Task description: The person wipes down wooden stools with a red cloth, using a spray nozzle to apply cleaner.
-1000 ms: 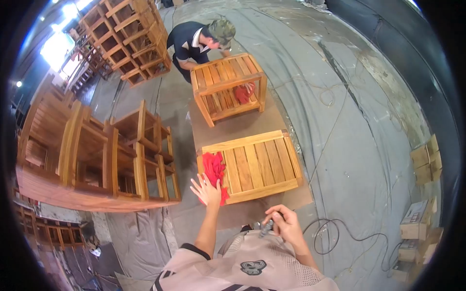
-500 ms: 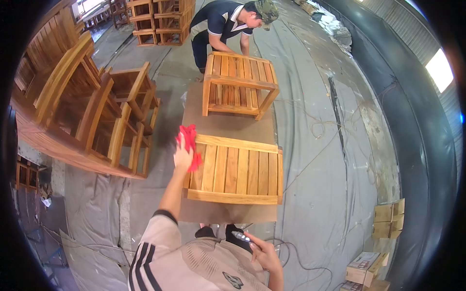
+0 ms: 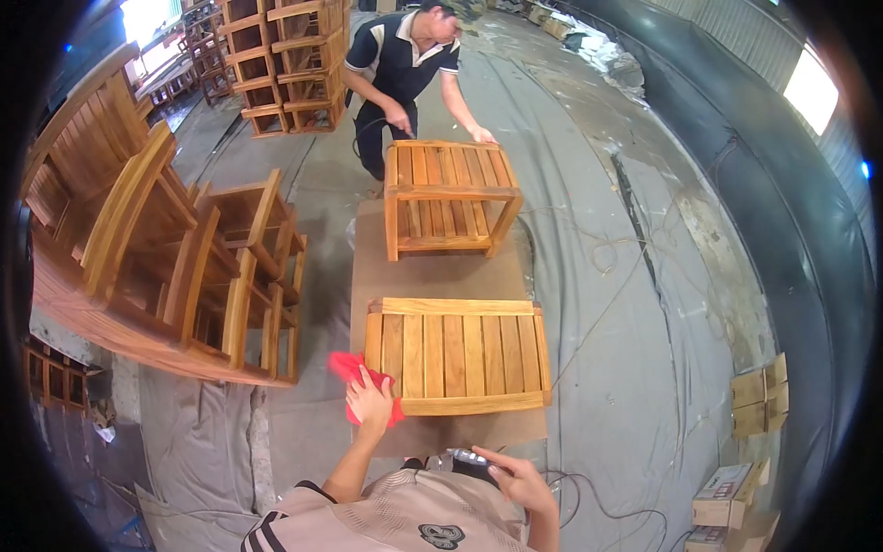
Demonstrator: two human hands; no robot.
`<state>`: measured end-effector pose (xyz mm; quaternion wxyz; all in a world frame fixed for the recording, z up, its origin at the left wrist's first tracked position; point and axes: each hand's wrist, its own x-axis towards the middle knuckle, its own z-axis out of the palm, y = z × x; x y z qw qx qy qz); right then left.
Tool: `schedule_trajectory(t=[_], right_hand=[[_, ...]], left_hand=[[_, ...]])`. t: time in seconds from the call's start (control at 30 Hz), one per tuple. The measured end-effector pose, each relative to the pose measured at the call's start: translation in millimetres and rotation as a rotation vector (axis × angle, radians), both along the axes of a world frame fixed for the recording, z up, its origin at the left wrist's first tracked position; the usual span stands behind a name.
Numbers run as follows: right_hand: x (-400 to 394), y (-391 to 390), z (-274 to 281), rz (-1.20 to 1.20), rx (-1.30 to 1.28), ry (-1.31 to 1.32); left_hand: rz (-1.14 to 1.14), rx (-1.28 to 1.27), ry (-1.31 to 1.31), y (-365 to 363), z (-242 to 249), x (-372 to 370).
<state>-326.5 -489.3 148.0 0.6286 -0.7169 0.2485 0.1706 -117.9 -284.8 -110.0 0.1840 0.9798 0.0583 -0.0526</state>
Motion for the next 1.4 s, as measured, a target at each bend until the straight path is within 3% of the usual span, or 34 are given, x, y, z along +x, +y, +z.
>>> schedule_trajectory(t=[0.2,0.37,0.43,0.47,0.6,0.63,0.73,0.8,0.97,1.07,1.17,1.3,1.4], right_hand=[[8,10,-12,0.018,-0.039,-0.019],[18,26,-6,-0.551,-0.053,-0.26],[18,26,0,-0.777,-0.134,-0.261],[10,22,0,-0.765,-0.151,-0.233],[-18,8,-3,-0.728,-0.142,-0.17],[-26,9,-6,-0.72,-0.121,-0.158],[-38,13,-30,-0.729,-0.278,-0.277],[-40,13,-18,-0.629,-0.14,-0.191],[-50,-11,-14,-0.422,0.007,-0.117],[-49,-23,-14,-0.8,0.076,-0.111],[-53,-55,-27,-0.987,-0.109,-0.049],[-71,-113,-51,-0.927,-0.024,-0.021],[-83,-149,-80,-0.771,0.017,-0.084]], left_hand=[[-0.206,0.05,-0.216,-24,-11,79],[-0.351,0.025,-0.34,-42,-38,176],[-0.233,-0.056,-0.303,-50,-18,198],[-0.147,-0.12,-0.234,-55,-6,200],[-0.096,-0.336,-0.451,-95,3,137],[-0.204,-0.391,-0.492,-105,-11,109],[-0.656,-0.549,-0.245,-112,4,-9],[-0.826,-0.692,-0.168,-110,9,-58],[-0.915,-0.557,-0.311,-115,4,-22],[-0.715,-0.38,-0.435,-135,-12,52],[-0.413,-0.091,-0.429,-165,-35,125],[-0.025,-0.122,-0.256,-221,-16,144],[-0.056,-0.069,-0.178,-261,-12,98]])
